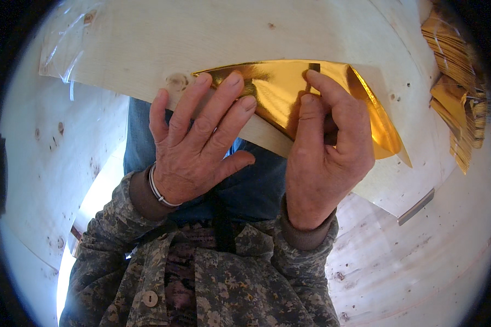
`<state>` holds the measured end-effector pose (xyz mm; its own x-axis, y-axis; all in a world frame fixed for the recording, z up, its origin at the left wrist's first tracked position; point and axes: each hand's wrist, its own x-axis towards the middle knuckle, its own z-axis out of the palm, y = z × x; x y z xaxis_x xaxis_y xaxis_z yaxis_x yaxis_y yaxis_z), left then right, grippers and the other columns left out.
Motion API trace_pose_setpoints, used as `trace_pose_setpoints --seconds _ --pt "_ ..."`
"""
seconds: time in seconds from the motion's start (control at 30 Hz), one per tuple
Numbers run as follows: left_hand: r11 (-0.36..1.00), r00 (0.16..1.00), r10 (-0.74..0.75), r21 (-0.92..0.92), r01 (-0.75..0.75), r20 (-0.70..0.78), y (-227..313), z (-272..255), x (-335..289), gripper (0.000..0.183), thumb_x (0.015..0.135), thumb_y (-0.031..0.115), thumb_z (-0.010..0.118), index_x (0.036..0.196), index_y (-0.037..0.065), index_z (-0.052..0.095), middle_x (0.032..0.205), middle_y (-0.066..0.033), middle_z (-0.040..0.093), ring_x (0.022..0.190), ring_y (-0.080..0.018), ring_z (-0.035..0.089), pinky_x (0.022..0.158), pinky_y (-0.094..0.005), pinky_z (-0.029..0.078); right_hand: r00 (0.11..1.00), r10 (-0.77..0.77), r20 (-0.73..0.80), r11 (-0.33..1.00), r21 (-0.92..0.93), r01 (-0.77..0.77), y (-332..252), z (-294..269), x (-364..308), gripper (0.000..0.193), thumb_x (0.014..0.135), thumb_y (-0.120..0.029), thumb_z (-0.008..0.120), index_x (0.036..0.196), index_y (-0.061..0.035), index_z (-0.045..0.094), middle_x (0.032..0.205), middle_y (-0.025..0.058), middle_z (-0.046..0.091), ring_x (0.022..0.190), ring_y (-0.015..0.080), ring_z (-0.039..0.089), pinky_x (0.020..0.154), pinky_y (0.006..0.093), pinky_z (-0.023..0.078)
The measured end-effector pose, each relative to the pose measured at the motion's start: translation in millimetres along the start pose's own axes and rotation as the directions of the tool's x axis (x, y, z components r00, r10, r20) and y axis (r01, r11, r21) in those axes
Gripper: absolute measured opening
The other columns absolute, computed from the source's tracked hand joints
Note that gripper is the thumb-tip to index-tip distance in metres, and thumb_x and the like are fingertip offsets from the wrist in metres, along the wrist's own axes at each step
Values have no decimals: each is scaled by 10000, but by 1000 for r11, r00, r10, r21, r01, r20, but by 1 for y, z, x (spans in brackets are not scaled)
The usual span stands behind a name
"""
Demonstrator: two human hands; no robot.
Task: The person folds a single sheet of gold foil on a low wooden table. They smooth the sheet, fold it in half lengthwise, then fold the edges inward to form a narrow packet, and finally fold it in half again to create a compact folded piece.
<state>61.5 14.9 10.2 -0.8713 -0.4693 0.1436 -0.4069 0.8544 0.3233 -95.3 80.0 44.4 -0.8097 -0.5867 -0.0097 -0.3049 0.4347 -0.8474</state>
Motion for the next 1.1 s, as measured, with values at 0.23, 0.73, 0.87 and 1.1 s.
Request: trace_pose_setpoints --seconds 0.23,0.73,0.87,1.1 --pt "999 1000 -1 -32 0 -4 -1 1 -1 799 757 496 734 1459 198 497 1544 -29 447 1452 -241 357 1213 -533 53 989 -149 17 987 -52 150 5 1 1 223 915 59 647 1112 -10 726 831 35 612 704 88 582 614 196 461" --pt "999 999 -21 -48 19 -33 2 6 -1 812 710 392 784 1445 195 501 1548 -27 438 1451 -242 352 1210 -525 66 991 -134 14 988 -75 134 6 -1 1 208 911 45 660 1094 -14 738 812 32 621 711 98 564 645 206 451" --pt "1000 998 -11 -1 11 -62 1 8 1 794 719 375 783 1438 190 501 1546 -27 440 1452 -243 347 1209 -519 72 973 -229 3 969 -98 228 9 1 5 215 900 58 657 1089 -7 740 816 40 625 716 114 564 671 223 464" --pt "1000 999 -1 15 2 -45 -1 8 0 736 766 345 769 1432 183 501 1532 -31 457 1448 -250 355 1207 -512 81 979 -201 33 972 -116 204 7 -3 5 236 877 70 667 1085 -10 744 816 48 622 710 117 561 656 228 464"
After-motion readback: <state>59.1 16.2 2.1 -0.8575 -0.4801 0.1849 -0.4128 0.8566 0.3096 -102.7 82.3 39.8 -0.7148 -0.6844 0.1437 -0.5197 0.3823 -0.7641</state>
